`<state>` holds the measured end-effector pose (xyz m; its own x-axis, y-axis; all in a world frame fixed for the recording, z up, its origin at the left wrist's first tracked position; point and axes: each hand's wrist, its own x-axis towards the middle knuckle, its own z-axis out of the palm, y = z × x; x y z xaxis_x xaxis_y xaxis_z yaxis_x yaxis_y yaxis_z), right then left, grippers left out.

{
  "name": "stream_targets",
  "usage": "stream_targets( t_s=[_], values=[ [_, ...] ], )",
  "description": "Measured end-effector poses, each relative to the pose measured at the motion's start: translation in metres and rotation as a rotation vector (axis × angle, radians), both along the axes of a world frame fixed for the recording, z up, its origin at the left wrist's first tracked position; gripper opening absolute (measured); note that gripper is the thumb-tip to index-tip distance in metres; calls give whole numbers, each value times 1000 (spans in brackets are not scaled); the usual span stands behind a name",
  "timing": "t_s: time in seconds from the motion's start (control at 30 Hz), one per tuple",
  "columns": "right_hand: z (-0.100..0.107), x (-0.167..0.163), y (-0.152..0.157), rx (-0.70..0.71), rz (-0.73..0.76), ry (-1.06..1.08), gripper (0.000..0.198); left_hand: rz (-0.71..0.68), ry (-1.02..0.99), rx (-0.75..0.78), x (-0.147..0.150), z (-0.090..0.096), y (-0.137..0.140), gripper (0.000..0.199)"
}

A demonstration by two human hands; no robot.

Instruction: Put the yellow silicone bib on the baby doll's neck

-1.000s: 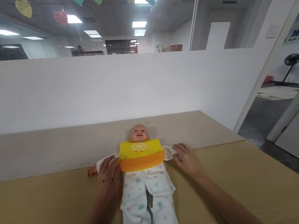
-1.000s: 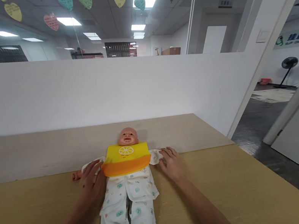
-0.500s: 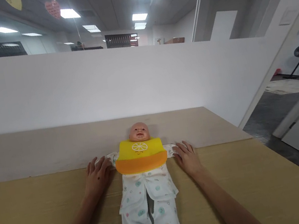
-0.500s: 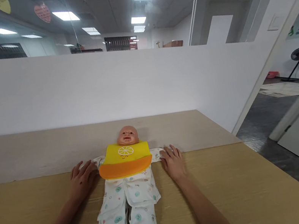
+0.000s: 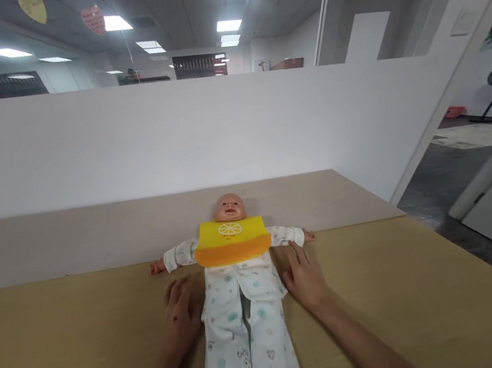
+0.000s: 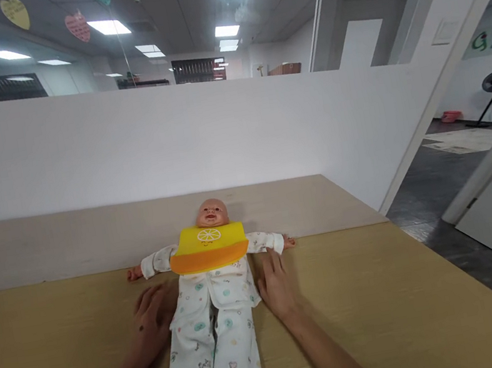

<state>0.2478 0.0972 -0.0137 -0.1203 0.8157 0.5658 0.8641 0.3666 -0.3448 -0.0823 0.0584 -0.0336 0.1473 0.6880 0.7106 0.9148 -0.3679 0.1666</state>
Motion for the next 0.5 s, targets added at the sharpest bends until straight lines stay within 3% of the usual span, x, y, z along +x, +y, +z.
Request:
stream_targets(
  t_s=[0.13, 0.27, 0.4, 0.5],
  values=[
    [-5, -12, -34, -175, 179, 268, 72, -39, -88, -180, 10, -8, -24, 42],
    [0, -19, -44, -280, 331, 381, 71, 3, -161, -328, 22, 0, -31, 43],
    [3, -22, -42, -322, 287, 456, 63, 157, -103, -439, 37, 18, -32, 27],
    [1, -27, -42, -280, 219, 497, 56, 283, -8, -499, 48, 29, -33, 27]
  ],
)
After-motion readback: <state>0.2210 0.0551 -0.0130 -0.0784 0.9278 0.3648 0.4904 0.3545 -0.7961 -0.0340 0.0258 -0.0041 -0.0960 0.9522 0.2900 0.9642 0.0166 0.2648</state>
